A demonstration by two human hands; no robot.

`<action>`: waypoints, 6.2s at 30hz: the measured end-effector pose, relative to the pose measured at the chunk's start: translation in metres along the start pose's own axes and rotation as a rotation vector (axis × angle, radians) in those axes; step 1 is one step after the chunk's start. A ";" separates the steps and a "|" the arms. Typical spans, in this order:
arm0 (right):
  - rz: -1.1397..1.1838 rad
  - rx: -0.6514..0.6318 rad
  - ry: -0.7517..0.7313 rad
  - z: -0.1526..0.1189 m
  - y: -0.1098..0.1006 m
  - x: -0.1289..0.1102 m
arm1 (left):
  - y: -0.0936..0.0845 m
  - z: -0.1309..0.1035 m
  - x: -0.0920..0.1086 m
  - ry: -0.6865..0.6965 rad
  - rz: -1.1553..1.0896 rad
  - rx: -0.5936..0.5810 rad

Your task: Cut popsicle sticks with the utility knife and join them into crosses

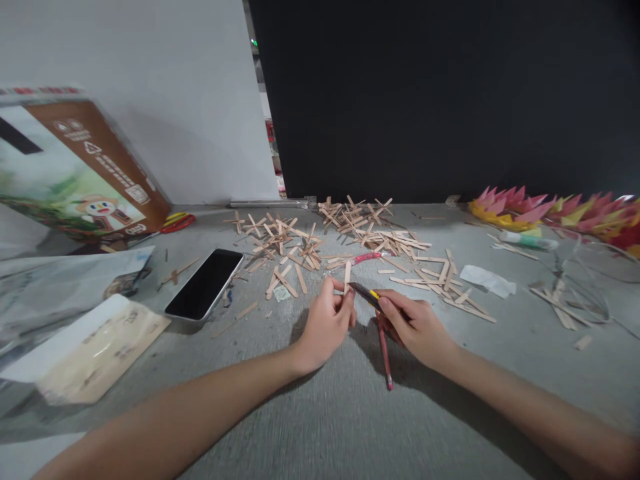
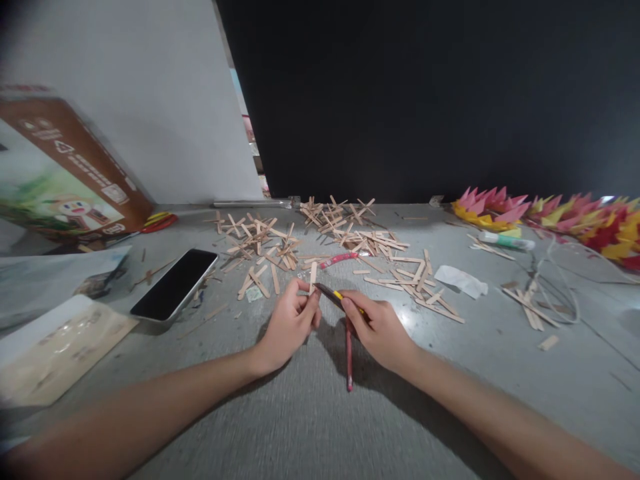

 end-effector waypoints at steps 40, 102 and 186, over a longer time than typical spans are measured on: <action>0.179 -0.028 0.119 -0.006 0.006 -0.001 | -0.002 -0.005 0.007 0.040 0.054 0.034; 0.506 -0.155 0.128 -0.014 0.019 0.009 | 0.003 0.006 0.001 0.030 -0.047 -0.042; 0.289 0.061 0.002 -0.005 -0.001 0.015 | -0.013 0.009 -0.007 0.090 -0.172 0.177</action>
Point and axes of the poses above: each hand's wrist, its own z-axis towards the middle knuckle, its own y-axis out of the palm, x = y × z, the point moved 6 cm from there along z, towards the middle knuckle, and after that the axes turned 3 degrees about -x, right-handed, at the moved point
